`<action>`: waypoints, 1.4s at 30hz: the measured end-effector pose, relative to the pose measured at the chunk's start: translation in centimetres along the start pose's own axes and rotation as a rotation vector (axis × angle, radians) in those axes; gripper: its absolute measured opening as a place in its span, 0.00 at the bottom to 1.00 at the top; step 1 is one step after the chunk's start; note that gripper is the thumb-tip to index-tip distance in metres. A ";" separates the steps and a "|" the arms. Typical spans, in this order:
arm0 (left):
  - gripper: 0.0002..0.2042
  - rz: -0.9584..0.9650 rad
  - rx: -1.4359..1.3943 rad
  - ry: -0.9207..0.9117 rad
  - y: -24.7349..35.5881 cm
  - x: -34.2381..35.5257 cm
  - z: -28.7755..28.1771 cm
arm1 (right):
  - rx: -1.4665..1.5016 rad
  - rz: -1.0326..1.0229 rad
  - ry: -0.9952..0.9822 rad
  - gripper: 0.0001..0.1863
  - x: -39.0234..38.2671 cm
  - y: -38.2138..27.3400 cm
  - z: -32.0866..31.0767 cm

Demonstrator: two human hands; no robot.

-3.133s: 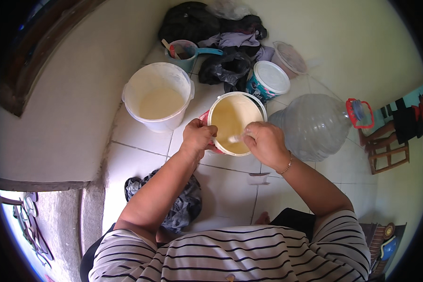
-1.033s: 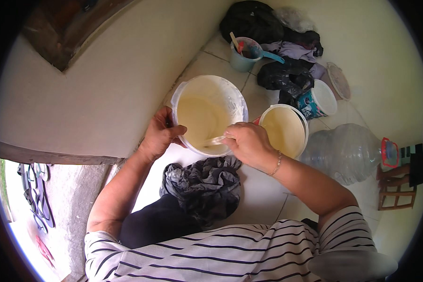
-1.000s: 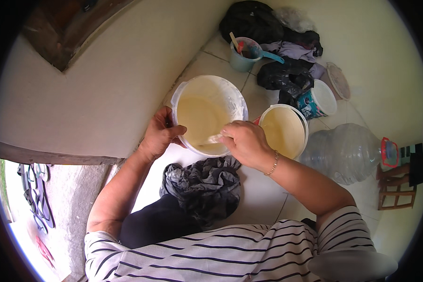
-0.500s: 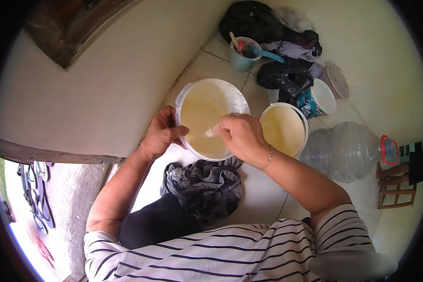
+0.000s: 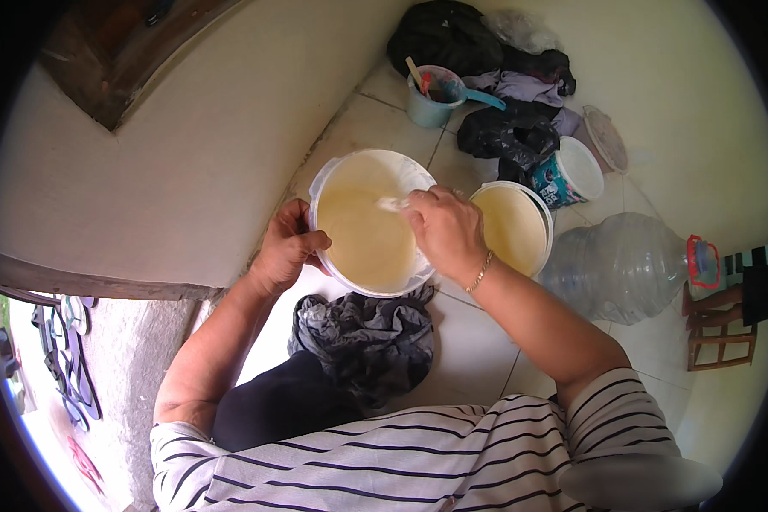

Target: The person mixes a light yellow liquid in a bucket using a wooden stick, occasionally pouring water from a large plastic jug into the bucket and stirring.

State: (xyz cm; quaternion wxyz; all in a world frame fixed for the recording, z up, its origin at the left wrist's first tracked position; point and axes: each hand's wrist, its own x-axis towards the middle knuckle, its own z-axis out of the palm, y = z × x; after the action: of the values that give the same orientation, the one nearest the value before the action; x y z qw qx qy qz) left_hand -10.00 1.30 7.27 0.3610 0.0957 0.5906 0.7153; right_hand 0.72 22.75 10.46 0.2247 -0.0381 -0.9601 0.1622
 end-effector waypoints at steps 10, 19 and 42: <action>0.12 -0.020 -0.177 0.012 -1.6 -0.9 -2.2 | 0.175 0.050 -0.478 0.06 -0.1 -2.7 -7.1; 0.12 0.076 -0.288 -0.023 -1.0 -1.7 -2.6 | 0.091 -0.170 -0.046 0.06 -0.5 -2.6 -12.5; 0.13 0.074 -0.341 0.000 2.2 -2.8 -0.2 | -0.234 -0.242 -0.202 0.07 7.2 -4.1 -7.7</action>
State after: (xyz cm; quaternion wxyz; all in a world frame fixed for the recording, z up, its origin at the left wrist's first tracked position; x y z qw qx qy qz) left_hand -9.02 -0.67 10.07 0.3455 0.0546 0.4566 0.8180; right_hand -2.34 22.23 21.30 0.1389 0.0683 -0.9876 0.0244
